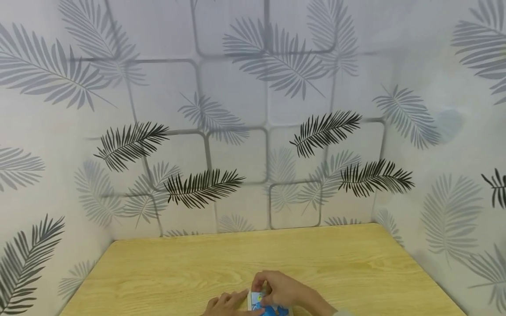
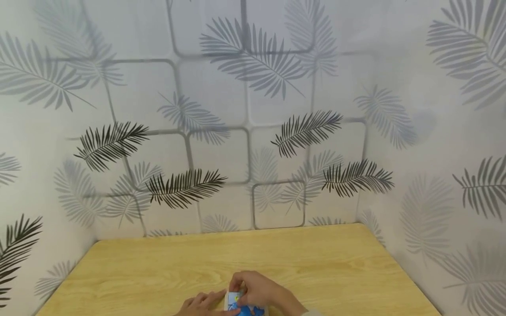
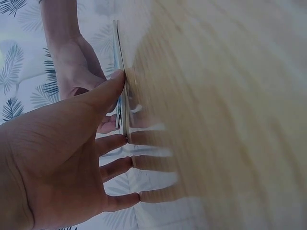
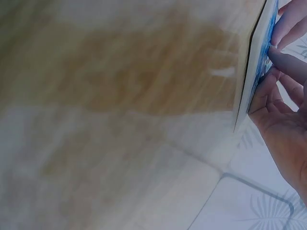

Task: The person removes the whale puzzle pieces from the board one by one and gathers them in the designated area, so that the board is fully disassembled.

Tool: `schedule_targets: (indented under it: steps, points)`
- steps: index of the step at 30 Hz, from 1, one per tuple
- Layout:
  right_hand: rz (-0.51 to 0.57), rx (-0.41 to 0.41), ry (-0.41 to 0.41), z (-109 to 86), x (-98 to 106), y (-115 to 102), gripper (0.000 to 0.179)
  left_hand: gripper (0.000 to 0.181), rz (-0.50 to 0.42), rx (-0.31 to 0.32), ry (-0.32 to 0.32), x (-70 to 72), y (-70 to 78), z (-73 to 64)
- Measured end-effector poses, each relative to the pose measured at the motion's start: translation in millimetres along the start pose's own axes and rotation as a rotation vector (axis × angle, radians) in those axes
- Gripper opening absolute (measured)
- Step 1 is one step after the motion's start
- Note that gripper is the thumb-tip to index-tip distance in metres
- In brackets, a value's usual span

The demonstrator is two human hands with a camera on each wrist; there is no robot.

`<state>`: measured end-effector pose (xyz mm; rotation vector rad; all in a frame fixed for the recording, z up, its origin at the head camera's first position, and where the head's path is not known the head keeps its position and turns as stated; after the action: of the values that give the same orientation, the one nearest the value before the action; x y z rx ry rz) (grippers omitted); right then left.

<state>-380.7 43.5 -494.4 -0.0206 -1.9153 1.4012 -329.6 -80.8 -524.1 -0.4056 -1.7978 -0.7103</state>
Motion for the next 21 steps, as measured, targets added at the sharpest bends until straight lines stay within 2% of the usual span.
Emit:
schedule_targets:
  steps: [4, 8, 10, 13, 17, 21]
  points:
    - [-0.093, 0.026, 0.031, -0.4, 1, -4, 0.024, 0.056, -0.031, -0.007, -0.032, -2.3, 0.2, 1.4]
    - [-0.282, 0.033, 0.031, 4.2, -4, -16, 0.024, 0.056, -0.085, 0.003, -0.070, -2.2, -4.2, -0.9]
    - [-0.359, 0.022, 0.022, 6.4, -7, -21, 0.025, 0.057, -0.095, 0.007, -0.081, -1.5, -6.2, -2.0]
    - [-0.420, 0.003, 0.023, 7.5, -8, -24, 0.027, 0.058, -0.083, 0.006, -0.088, -0.8, -6.2, -1.9]
    - [-0.428, -0.027, 0.060, 2.8, -1, -18, 0.027, 0.057, -0.083, 0.009, -0.081, -1.2, -3.9, 0.4]
    - [-0.330, 0.004, 0.120, -10.4, 15, -12, 0.026, 0.053, -0.052, 0.016, -0.032, -1.5, -0.9, 0.0]
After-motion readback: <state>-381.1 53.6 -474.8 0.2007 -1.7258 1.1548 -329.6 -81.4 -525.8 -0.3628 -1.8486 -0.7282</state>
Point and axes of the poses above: each hand's wrist, its own z-axis towards the middle knuckle, its own x-axis out of the back of the hand, y = z × x, the point moved 9 cm from there along z, towards the middle knuckle, and after that the axes turned 12 degrees about -y, right-handed, at the moved point
